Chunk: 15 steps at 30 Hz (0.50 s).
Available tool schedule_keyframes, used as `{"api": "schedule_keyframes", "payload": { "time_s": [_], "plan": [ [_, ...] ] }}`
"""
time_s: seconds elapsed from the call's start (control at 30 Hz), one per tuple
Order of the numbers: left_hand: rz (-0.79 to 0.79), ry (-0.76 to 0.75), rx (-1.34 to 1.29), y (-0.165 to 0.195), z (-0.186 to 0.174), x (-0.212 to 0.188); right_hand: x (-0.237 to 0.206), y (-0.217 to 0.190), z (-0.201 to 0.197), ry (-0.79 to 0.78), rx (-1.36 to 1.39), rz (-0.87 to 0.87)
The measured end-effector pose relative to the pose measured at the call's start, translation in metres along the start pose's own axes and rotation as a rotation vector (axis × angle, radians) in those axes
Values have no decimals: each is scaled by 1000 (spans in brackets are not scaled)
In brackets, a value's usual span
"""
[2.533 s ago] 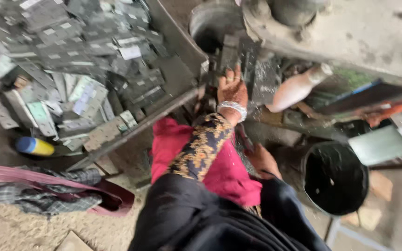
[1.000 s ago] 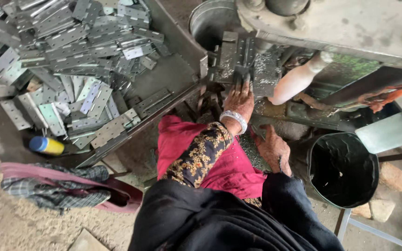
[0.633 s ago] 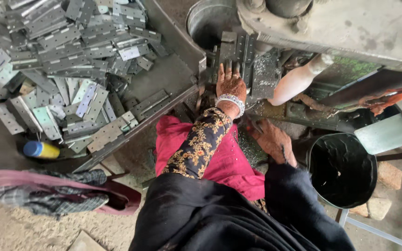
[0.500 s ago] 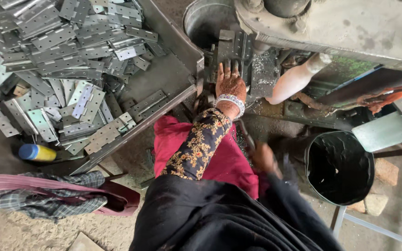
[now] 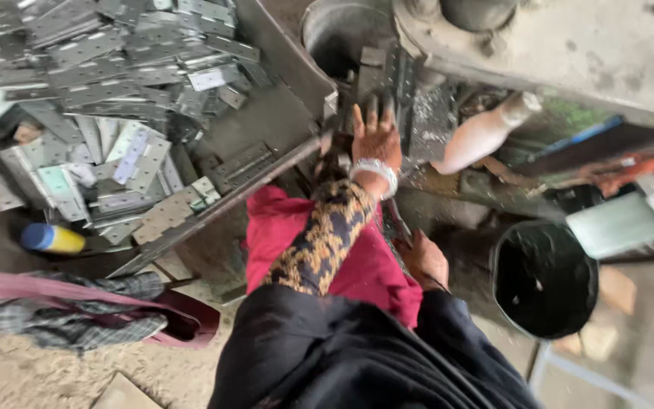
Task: The person repeatedly picks up metal hinge-like parts from a bin and places them into a press machine. They operate the machine to process each part and then return the finished pieces to the bin. The task is performed continuously in a repetitive cycle.
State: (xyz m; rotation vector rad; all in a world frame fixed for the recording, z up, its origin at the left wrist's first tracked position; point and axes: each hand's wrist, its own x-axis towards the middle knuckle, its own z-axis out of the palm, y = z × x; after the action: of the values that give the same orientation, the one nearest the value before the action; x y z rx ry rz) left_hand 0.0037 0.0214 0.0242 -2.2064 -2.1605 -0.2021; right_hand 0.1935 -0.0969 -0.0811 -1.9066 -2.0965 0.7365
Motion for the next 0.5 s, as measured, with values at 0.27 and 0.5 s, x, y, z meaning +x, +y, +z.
{"api": "schedule_keyframes", "payload": {
  "time_s": [0.27,0.5],
  "plan": [
    [-19,-52,57,-6,7,12,22,13,-3,15,-103,-37],
    [-40,-88,37,-4,3,12,9,12,5,-53,-54,54]
  ]
}}
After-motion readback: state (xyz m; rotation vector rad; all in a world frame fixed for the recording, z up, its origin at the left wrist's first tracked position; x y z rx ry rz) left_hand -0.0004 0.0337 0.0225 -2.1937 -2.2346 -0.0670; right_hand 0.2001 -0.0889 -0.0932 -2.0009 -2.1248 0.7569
